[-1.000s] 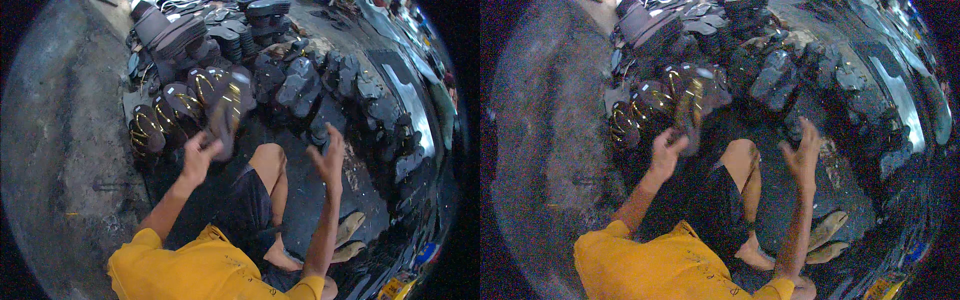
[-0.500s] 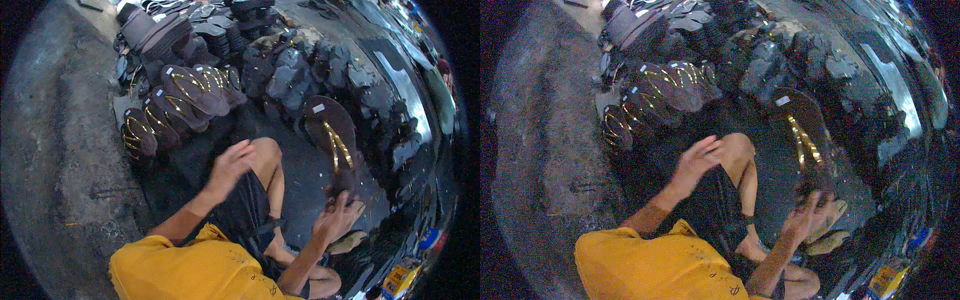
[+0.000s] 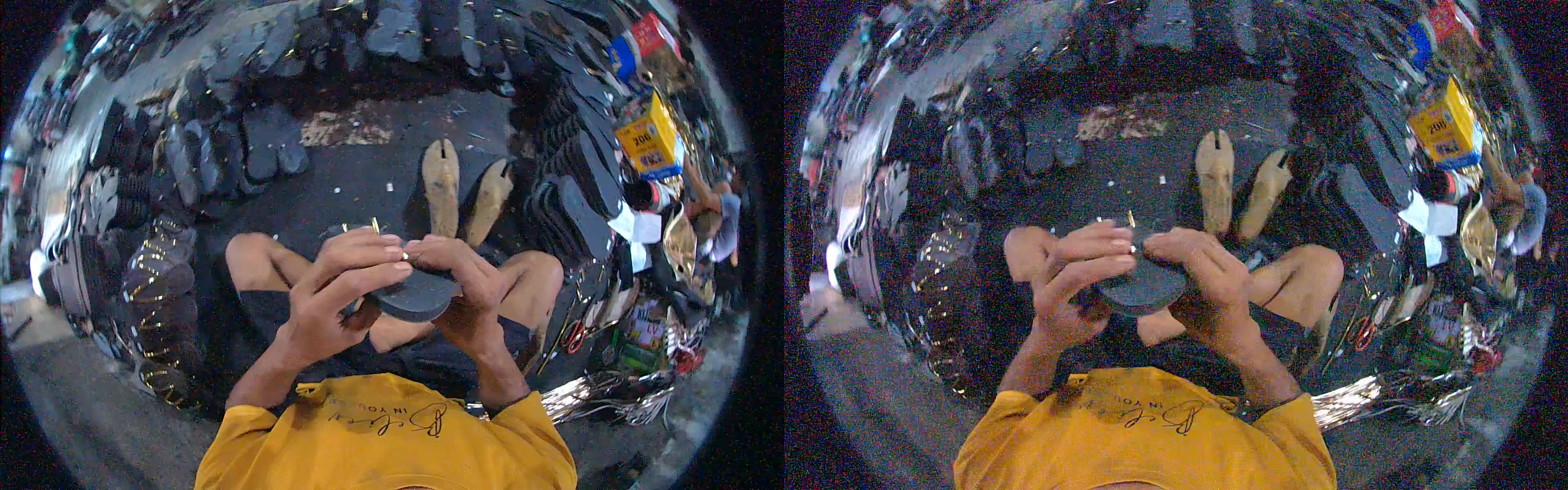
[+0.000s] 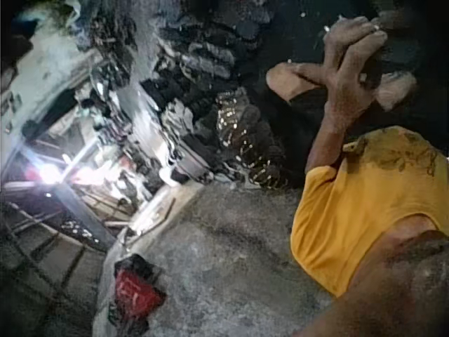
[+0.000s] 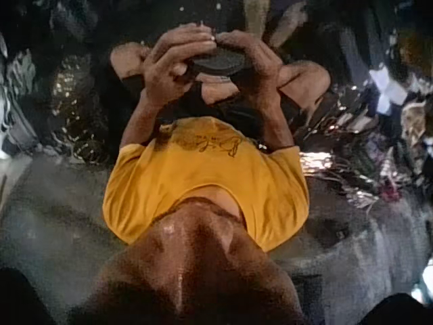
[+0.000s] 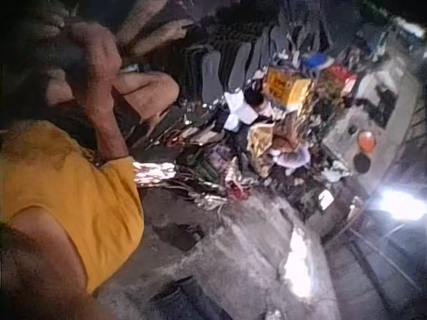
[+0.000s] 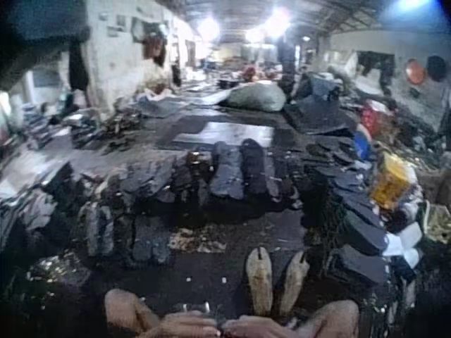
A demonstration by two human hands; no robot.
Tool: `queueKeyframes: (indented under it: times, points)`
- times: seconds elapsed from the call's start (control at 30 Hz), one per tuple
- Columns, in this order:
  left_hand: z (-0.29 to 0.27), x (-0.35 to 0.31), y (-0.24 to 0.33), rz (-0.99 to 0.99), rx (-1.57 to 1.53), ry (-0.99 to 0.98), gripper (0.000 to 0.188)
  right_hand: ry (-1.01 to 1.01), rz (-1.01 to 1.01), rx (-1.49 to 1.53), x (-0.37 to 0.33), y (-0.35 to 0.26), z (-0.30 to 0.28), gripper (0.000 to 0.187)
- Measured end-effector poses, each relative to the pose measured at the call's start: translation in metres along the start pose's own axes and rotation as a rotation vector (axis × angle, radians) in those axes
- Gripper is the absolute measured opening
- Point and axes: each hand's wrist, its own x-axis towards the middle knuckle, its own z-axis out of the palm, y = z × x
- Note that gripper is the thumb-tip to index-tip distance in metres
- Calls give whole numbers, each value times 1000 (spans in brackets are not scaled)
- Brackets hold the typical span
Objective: The person sits on the floor and repeatedly picks up a dark sandal sole and a gold-colored strap, aligns them, and presses the strap into the sole. The person handles multiple sandals one at a time, turning them over and pressing the straps into place.
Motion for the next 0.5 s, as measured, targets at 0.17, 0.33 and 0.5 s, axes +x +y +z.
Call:
queueKeyframes:
  times: [0.17,0.33,0.5]
  points:
    - [1,10,11,21,96,-38,52,51,-77,-95,-4,-3,-15,46]
    - [-1,-1,-6,-79,-94,-97,49,54,33,13,-12,-3,-7,50]
    - [5,0,-5,-240,-238,-101,46,32,-48,-18,-10,4,-6,51]
